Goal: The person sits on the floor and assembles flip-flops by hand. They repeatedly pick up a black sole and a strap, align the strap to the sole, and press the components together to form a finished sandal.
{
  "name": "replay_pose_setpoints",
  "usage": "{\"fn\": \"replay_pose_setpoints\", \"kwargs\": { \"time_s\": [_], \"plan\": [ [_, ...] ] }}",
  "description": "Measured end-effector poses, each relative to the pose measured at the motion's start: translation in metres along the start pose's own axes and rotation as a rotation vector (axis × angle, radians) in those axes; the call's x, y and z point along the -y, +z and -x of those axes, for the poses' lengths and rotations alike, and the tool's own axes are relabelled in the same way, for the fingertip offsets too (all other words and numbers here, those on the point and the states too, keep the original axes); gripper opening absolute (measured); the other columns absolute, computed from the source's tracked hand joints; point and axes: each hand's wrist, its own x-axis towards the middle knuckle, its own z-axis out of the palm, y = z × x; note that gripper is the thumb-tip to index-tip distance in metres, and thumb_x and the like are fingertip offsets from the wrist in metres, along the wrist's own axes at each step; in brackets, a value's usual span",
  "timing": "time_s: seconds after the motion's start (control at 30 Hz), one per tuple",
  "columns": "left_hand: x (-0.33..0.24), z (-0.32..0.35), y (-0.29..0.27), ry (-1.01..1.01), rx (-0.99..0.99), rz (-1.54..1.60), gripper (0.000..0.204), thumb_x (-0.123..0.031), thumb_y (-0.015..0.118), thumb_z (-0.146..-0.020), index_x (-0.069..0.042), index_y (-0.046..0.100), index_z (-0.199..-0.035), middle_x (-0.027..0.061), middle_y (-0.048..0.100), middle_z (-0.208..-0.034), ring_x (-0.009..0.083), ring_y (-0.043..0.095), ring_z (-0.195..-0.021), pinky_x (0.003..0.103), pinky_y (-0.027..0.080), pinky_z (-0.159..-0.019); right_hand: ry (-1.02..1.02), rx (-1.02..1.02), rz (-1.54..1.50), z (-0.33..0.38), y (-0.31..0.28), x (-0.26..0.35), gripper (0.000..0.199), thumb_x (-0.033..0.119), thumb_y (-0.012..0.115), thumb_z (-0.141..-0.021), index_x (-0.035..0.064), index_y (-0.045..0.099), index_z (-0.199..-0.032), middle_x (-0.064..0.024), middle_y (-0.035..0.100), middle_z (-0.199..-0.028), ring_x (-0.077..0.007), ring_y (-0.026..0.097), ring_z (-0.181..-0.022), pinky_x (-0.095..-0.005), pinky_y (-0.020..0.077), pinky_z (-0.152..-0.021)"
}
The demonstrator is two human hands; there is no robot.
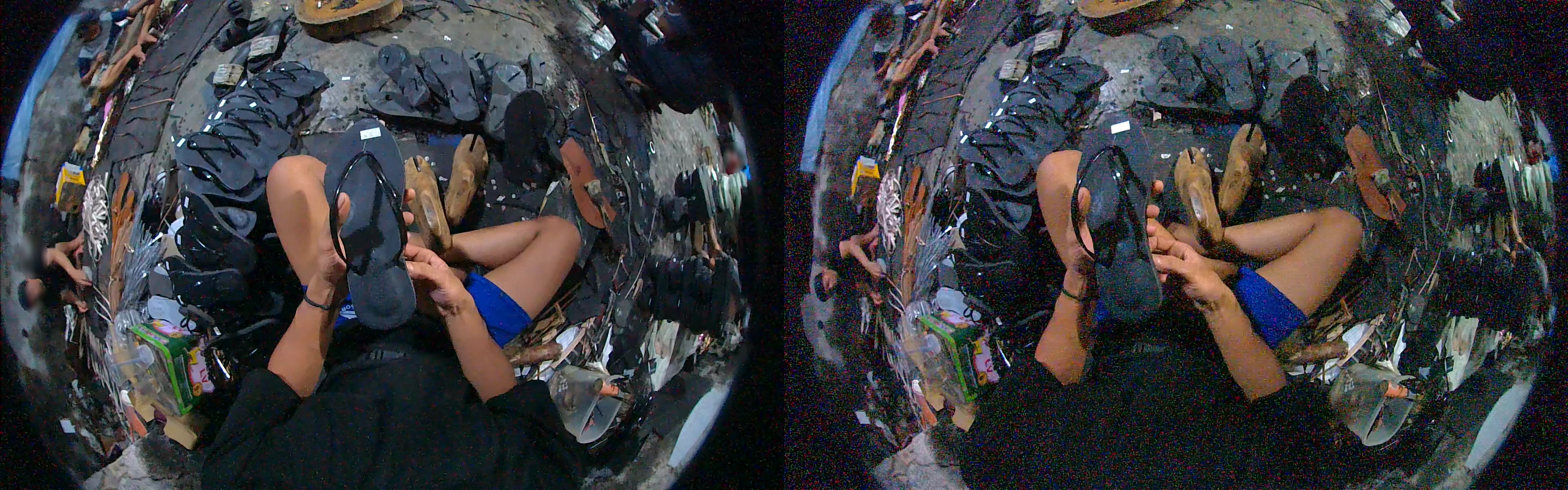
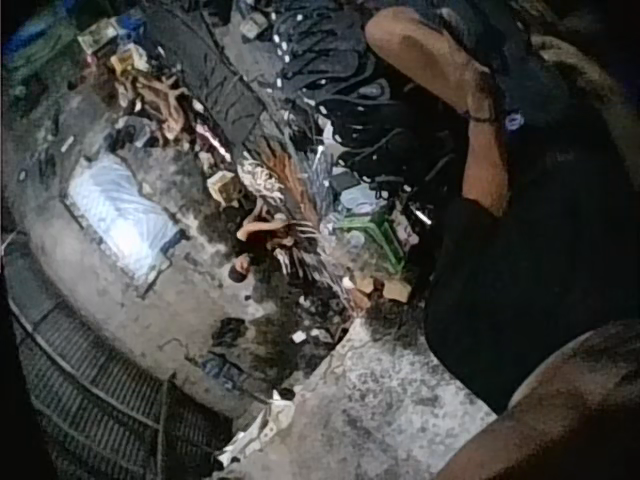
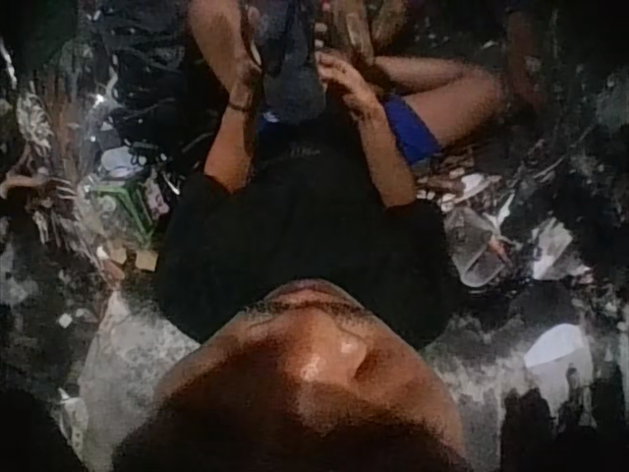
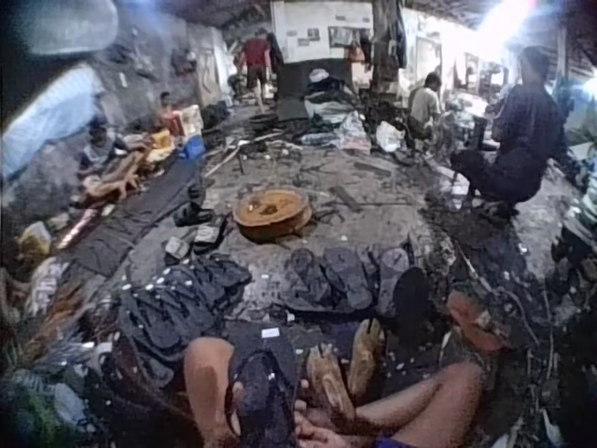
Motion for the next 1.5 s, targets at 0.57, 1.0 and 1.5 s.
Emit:
{"fn": "replay_pose_setpoints", "kwargs": {
  "time_s": [0.57, 1.0, 1.5],
  "plan": [
    [0.003, -0.017, -0.099, 0.236, -0.025, -0.066, 0.062, -0.039, 0.049, -0.097, 0.005, 0.035, -0.138, 0.0209, 0.05, -0.133, 0.0293, 0.058, -0.111, 0.039, 0.055, -0.087, -0.224, -0.632, 0.741, 0.001, -0.094, 0.014, 0.044, 0.022, 0.064, -0.089, -0.0054, 0.055, -0.122, -0.0147, 0.065, -0.112, -0.0217, 0.061, -0.102, -0.0342, 0.0468, -0.092],
    [0.032, 0.009, -0.065, 0.227, -0.28, -0.186, 0.08, -0.064, 0.024, -0.096, 0.003, 0.041, -0.136, 0.0213, 0.051, -0.133, 0.0298, 0.056, -0.113, 0.042, 0.046, -0.099, -0.342, -0.427, 1.173, 0.103, 0.077, 0.018, 0.061, 0.009, 0.07, -0.08, -0.007, 0.045, -0.132, -0.0207, 0.057, -0.123, -0.028, 0.058, -0.113, -0.0355, 0.0442, -0.097],
    [0.046, 0.024, -0.066, 0.35, -0.276, 0.032, 0.097, -0.079, 0.021, -0.086, -0.001, 0.037, -0.141, 0.0181, 0.044, -0.14, 0.0301, 0.047, -0.126, 0.042, 0.038, -0.106, -0.405, -0.451, 1.258, 0.093, 0.073, -0.001, 0.062, 0.014, 0.072, -0.078, -0.0082, 0.047, -0.13, -0.0263, 0.055, -0.124, -0.037, 0.059, -0.111, -0.0385, 0.0477, -0.096]
  ]
}}
